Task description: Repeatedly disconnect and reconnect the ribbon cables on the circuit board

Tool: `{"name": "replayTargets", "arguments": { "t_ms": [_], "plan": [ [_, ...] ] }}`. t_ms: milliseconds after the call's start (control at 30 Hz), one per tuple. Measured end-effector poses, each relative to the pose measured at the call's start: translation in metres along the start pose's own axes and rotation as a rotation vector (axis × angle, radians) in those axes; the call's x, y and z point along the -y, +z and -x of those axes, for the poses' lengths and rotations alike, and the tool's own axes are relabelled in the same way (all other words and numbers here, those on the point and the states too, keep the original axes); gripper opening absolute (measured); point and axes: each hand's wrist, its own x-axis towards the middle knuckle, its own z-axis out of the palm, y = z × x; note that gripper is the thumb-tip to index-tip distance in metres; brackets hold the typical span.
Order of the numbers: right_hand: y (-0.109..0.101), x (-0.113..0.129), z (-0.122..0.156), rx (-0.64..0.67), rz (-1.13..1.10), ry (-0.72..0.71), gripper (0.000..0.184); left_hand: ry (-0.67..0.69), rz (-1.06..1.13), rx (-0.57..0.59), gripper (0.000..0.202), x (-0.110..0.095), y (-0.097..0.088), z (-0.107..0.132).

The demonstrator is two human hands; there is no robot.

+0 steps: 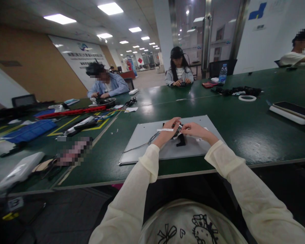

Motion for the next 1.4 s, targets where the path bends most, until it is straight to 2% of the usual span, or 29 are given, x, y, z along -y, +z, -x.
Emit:
{"name": "replayTargets", "arguments": {
  "t_ms": [67, 233, 433, 633, 767, 933, 1133, 1400],
  "plan": [
    [-0.003, 0.001, 0.000, -0.050, -0.075, -0.012, 0.031, -0.002, 0.052, 0.027, 0.030, -0.007, -0.005, 0.001],
    [-0.008, -0.009, -0.004, -0.147, -0.119, -0.055, 0.038, -0.071, 0.128, 0.144, 0.045, -0.016, -0.017, 0.006],
    [0.000, -0.014, -0.002, -0.155, 0.112, -0.094, 0.040, -0.103, 0.007, 0.048, 0.033, -0.020, -0.014, 0.020],
    [0.009, -0.022, 0.008, -0.229, 0.457, -0.110, 0.035, -0.148, -0.265, 0.064, 0.033, -0.023, 0.003, 0.035],
    [0.015, -0.028, 0.009, -0.234, 0.596, -0.092, 0.032, -0.115, -0.299, 0.084, 0.033, -0.020, 0.005, 0.038],
    [0.021, -0.026, 0.008, -0.234, 0.687, -0.013, 0.029, -0.091, -0.292, 0.076, 0.037, -0.017, 0.003, 0.043],
    [0.025, -0.023, 0.007, -0.232, 0.754, 0.054, 0.032, -0.099, -0.265, 0.056, 0.033, -0.016, 0.006, 0.047],
    [0.028, -0.015, 0.009, -0.239, 0.755, 0.104, 0.034, -0.086, -0.342, 0.054, 0.033, -0.013, 0.008, 0.047]
  ]
}}
